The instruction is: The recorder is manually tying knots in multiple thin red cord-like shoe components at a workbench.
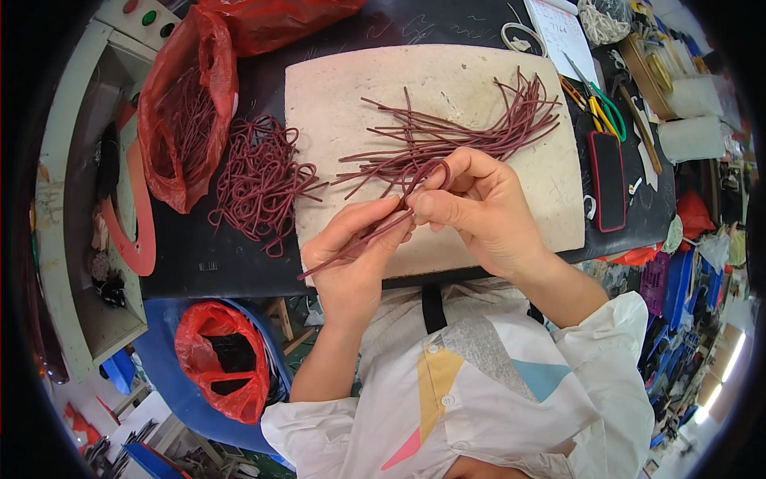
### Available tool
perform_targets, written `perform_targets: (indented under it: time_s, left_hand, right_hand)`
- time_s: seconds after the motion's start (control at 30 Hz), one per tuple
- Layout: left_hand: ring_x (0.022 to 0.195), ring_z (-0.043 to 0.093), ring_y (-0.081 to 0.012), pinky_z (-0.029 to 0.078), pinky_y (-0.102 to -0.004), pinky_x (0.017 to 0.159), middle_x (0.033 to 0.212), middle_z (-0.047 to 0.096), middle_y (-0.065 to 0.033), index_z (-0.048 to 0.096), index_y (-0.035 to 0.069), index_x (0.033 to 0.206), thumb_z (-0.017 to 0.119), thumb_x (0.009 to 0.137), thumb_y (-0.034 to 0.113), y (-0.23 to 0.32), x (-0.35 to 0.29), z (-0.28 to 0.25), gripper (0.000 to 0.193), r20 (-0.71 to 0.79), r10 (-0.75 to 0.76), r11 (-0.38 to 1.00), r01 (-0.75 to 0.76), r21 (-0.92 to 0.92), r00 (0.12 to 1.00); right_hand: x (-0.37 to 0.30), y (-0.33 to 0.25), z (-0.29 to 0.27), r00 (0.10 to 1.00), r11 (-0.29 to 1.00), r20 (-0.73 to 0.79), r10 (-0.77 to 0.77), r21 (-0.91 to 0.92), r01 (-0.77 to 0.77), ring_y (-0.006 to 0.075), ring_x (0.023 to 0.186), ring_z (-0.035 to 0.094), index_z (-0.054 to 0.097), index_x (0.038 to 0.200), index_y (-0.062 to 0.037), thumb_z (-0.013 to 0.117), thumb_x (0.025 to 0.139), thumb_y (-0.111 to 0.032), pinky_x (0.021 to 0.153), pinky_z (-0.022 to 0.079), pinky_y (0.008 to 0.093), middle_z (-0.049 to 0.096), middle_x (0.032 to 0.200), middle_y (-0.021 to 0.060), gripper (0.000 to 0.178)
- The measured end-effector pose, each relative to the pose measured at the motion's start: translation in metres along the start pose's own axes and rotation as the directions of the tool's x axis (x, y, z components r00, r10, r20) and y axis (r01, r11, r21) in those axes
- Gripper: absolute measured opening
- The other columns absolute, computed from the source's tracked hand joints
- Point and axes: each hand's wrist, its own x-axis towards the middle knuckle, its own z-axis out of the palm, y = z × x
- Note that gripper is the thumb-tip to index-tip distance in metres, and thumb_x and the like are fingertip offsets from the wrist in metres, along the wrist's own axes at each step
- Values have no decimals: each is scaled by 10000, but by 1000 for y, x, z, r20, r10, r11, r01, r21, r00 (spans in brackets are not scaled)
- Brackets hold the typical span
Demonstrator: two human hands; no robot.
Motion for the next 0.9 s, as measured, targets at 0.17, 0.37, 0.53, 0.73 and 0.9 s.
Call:
perform_targets:
  time_s: [0.17,0.37,0.53,0.73,0.9]
  left_hand:
    - [666,606,-158,480,-230,609,853,621,-122,603,-45,950,600,747,-64,4,-3,0,204,-66,-143,986,136,-92,988]
    - [615,536,-81,415,-215,532,778,602,-40,633,-22,822,643,713,-33,3,-1,-8,110,233,-254,949,195,248,939]
    - [607,531,-63,423,-190,548,733,606,-34,613,-44,783,645,712,-16,3,-6,-5,82,283,-398,904,322,279,873]
    - [620,542,-97,435,-187,556,817,612,-91,603,-38,894,608,763,-17,12,-9,-16,133,97,-432,891,441,-106,897]
    - [679,561,-103,451,-198,603,865,604,-93,595,-34,941,582,804,-7,-1,-2,-12,140,-107,-313,854,230,-467,944]
  right_hand:
    - [-2,11,1,993,995,-111,-43,-99,32,101,721,563,564,839,-39,678,721,-44,649,454,225,591,772,2,163]
    - [10,-16,5,849,472,364,-383,-713,519,230,746,598,606,922,-5,670,678,-134,691,464,318,615,781,92,283]
    - [23,-30,18,862,440,495,-108,-754,488,144,736,579,595,1008,-2,595,728,-28,674,458,235,609,807,84,281]
    - [28,-14,-14,975,820,158,-154,-530,215,82,709,539,612,891,15,559,798,-57,635,444,214,600,778,52,128]
    - [8,28,-25,564,-49,606,-562,-704,708,174,714,523,627,813,-50,638,577,-85,589,410,280,568,807,40,239]
